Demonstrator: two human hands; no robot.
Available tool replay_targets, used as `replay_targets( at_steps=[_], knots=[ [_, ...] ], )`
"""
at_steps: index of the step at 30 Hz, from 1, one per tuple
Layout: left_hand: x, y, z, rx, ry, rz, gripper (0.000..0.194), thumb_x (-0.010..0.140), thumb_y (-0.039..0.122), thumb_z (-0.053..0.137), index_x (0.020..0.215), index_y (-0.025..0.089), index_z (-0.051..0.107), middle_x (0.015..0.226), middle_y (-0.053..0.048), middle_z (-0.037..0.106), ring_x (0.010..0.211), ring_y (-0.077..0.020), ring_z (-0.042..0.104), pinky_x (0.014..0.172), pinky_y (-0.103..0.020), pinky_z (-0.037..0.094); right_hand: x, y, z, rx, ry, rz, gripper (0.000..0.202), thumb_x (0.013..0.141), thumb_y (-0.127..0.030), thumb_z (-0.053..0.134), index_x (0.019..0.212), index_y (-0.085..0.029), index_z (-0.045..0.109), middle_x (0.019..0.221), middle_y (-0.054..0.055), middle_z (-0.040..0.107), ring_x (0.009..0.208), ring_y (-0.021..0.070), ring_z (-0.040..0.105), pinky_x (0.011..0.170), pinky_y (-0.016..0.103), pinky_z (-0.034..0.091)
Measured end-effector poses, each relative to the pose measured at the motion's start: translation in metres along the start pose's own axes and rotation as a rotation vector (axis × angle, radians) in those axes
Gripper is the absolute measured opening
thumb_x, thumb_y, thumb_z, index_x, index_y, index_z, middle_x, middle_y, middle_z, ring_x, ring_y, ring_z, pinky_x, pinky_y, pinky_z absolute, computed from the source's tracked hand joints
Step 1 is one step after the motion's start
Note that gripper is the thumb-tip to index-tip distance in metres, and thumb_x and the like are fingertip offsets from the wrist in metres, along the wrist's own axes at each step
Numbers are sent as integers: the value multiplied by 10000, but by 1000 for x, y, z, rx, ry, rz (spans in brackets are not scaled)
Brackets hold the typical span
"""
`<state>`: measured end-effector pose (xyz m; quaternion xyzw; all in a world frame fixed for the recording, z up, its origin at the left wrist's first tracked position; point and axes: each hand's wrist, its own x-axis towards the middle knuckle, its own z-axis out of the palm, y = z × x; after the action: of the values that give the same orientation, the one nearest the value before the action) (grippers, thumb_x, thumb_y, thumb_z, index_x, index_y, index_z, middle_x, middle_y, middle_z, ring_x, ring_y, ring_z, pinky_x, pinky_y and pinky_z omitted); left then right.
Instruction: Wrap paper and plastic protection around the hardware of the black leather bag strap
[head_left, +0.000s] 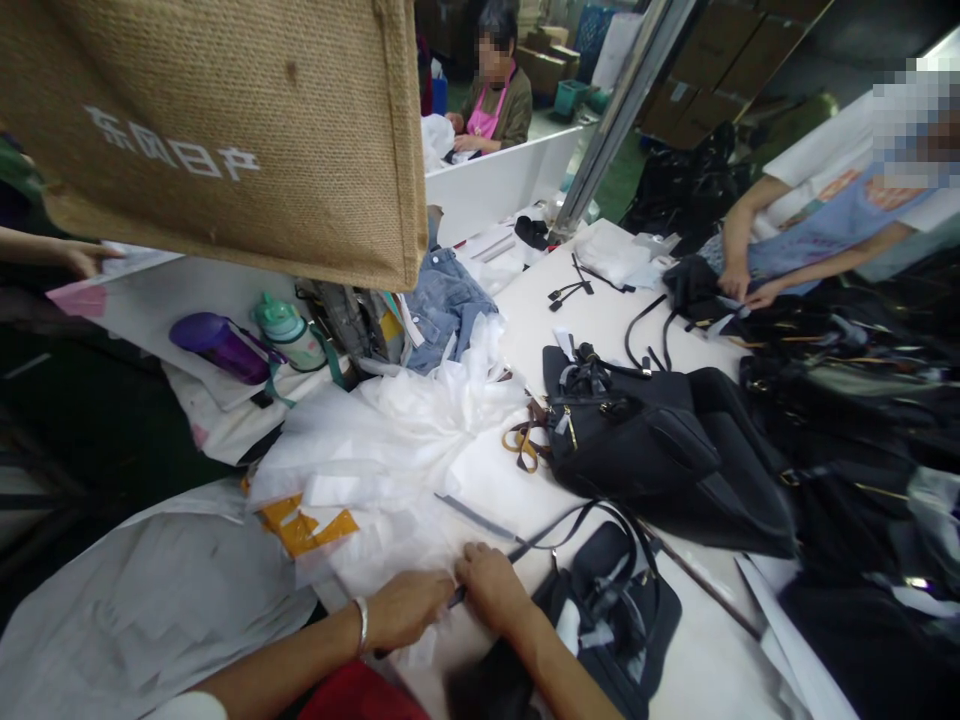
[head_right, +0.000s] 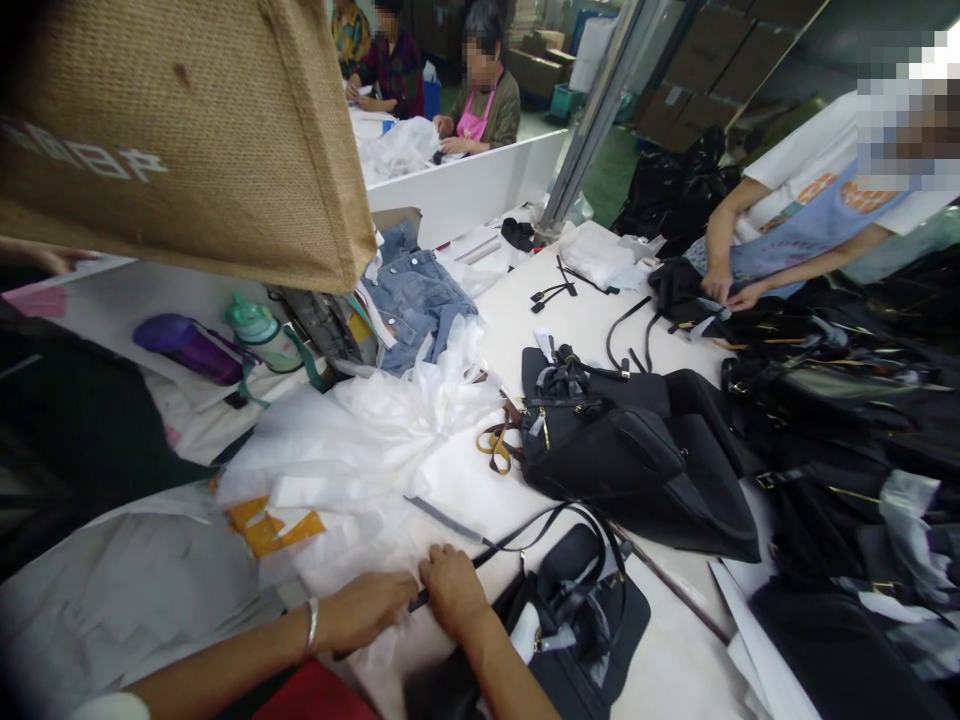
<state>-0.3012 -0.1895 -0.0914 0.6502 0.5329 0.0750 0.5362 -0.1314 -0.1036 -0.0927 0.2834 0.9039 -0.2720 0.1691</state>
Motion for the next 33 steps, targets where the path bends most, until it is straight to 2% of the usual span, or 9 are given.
replay_targets(
  at_steps=[7,10,14,17,20,23,26,30,33],
  knots=[
    [-39,-51,-42,171,278,-287,208,829,108,341,840,191,531,964,-116,578,865,-257,565,810,-405,402,8,-4,3,-88,-50,-71,226,839,-50,426,901,-103,637,999,184,629,983,283,562,835,420,423],
    [-48,-41,-52,169,333,-313,210,846,130,335,828,182,538,917,-110,589,861,-259,564,813,-409,399,-1,1,-2,-74,-101,-62,246,785,-47,469,974,-80,623,1002,190,651,929,281,611,777,383,453],
    [-23,-9,-36,-131,250,-128,132,845,260,456,909,227,566,979,-20,627,926,-195,571,827,-295,409,-14,4,-15,-22,-144,-44,366,725,-68,505,1079,-120,587,954,130,698,850,254,661,672,301,451],
    [7,-2,-17,-398,100,-117,112,782,271,507,825,199,581,696,11,630,678,-173,595,628,-264,430,-20,0,-29,9,-132,-36,302,768,-151,512,1052,-156,616,956,110,712,861,247,671,666,281,434],
    [19,-18,-11,-453,45,-177,109,738,283,533,690,187,549,452,65,485,416,-137,498,465,-233,353,-32,-1,-47,58,-98,3,222,820,-270,524,975,-195,664,927,87,723,881,242,668,695,280,415],
    [8,-40,-21,-508,134,-194,148,694,261,584,594,187,503,506,48,527,458,-120,502,490,-230,354,-54,8,-68,173,-15,106,184,822,-316,552,917,-225,681,895,60,725,876,228,658,722,279,392],
    [-6,-48,-32,-611,234,-188,127,717,269,566,641,180,517,636,-4,631,569,-139,568,546,-246,400,-78,23,-84,325,121,190,179,868,-317,487,915,-243,643,827,17,702,810,189,638,712,264,378],
    [-4,-34,-36,-769,297,-167,186,763,340,555,728,159,532,697,-61,686,570,-150,604,571,-276,446,-98,34,-88,575,229,255,229,905,-360,409,820,-220,570,663,-21,605,637,146,564,603,237,359],
    [4,-16,-37,-834,320,-140,257,759,395,609,709,155,531,678,-64,686,566,-149,608,570,-276,446,-106,33,-84,657,275,266,251,909,-383,406,786,-211,540,651,-28,565,624,137,534,593,230,358]
  ],
)
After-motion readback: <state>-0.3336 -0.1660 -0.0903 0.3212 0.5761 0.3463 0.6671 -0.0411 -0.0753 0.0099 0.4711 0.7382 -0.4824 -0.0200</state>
